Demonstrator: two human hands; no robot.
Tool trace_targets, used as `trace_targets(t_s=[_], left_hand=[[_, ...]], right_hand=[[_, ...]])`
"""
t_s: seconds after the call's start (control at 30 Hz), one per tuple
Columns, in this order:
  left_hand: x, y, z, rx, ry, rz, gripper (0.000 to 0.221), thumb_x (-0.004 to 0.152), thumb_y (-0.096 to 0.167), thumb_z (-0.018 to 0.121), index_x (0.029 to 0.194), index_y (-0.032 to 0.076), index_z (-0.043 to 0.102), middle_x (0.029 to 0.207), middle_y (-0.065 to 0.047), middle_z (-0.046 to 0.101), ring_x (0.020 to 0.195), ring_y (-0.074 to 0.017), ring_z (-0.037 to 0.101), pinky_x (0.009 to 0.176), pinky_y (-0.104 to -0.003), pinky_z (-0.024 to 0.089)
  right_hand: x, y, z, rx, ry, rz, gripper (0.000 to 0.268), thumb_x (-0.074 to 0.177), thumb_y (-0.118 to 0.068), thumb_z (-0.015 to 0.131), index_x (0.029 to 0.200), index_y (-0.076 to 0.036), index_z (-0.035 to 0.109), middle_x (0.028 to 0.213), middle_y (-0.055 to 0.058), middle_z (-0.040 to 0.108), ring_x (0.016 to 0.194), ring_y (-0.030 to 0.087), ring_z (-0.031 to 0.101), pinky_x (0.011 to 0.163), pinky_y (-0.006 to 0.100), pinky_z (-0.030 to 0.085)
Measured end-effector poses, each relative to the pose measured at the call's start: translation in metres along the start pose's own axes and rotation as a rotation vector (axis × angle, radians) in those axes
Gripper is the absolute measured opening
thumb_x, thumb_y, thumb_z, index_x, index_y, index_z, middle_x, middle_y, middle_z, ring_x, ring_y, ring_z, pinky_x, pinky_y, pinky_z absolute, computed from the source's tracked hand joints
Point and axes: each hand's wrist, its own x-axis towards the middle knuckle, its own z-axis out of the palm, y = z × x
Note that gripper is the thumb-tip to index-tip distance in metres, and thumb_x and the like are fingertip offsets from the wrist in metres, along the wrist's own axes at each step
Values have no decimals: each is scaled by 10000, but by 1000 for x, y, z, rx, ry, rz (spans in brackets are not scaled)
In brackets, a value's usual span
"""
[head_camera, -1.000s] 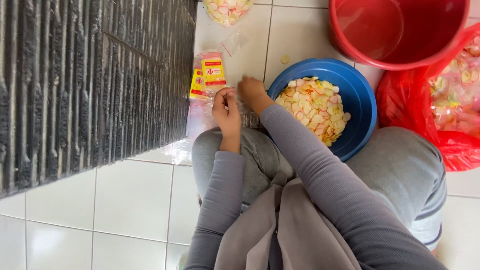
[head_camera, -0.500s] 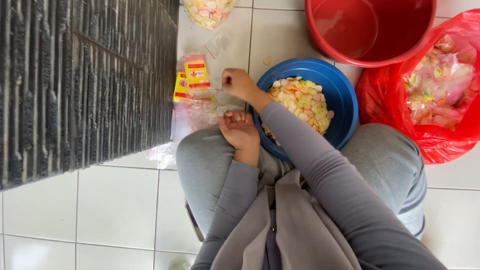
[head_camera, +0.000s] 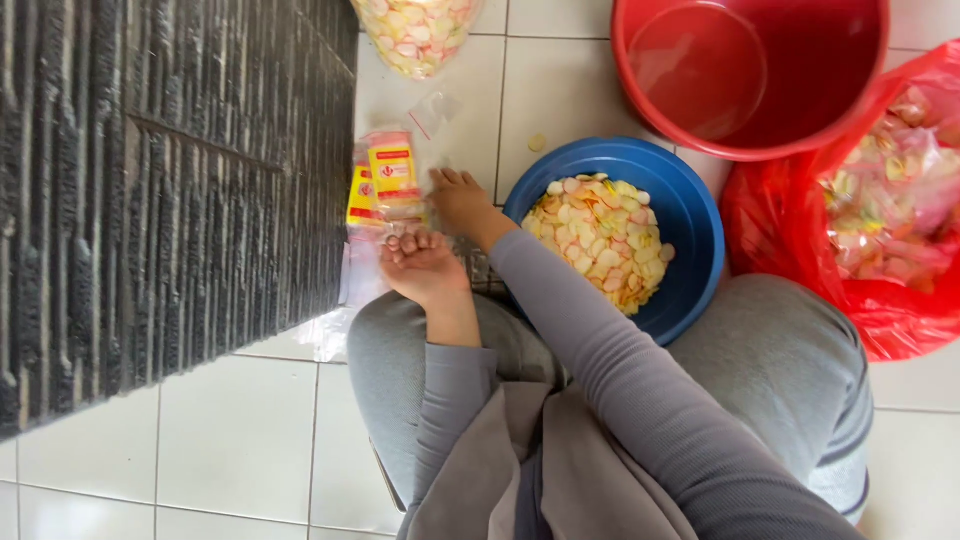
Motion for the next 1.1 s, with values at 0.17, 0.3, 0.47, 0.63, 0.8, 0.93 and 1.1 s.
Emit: trace_targets(t_s=[0.17,0.3,0.47,0.63,0.8,0.93,1.1], left_hand=[[0,-24,2,92,86,8,179,999,339,558,878,209,534,710,78,388,681,-112,448,614,-233,375],[2,-27,1,250,171,94,177,1023,322,552,899,202,516,739,86,378,708,-98,425,638,-234,347],[-35,-29,51,505,-28,174,294,1012,193,602,1247,72,473,1186,-140,425,1156,-265,375,979,-376,303],[-49,-55,25,673,-646,-182,536,1078,284,598,1507,-14,475,1286,-181,664,1277,-216,564,1151,-381,416],[-74,-60,10,850,-867,-465,445,1001,147,692,1395,15,530,1053,-160,770,998,-166,742,896,-285,591],[-96,-56,-6,875,-874,-620,555,931,84,787,1403,-48,525,1132,-236,740,932,-201,750,855,-337,609],[-104,-64,-18,939,-616,-384,239,862,60,846,1080,9,761,906,-88,755,854,-162,741,791,-313,626]], right_hand=[[31,31,78,-148,58,-87,243,948,-199,605,1124,-159,769,1293,26,693,1262,239,608,1133,489,385],[8,9,9,234,296,-61,148,838,-61,692,888,-180,765,931,-8,753,944,245,731,844,368,592],[-68,17,-78,1187,449,1,284,859,-16,801,1102,-120,695,911,42,762,912,148,717,874,295,588],[-187,31,-142,1368,402,28,515,887,19,778,1324,-71,521,948,41,706,970,110,674,970,296,558],[-273,40,-160,772,553,120,296,919,40,721,1180,-86,663,946,74,770,966,252,756,867,395,599],[-295,56,-143,436,635,5,262,917,91,690,1123,-71,687,932,80,750,863,268,744,822,370,607],[-278,41,-95,796,748,189,471,840,112,640,1279,-60,638,1092,168,735,1058,353,706,930,484,550]])
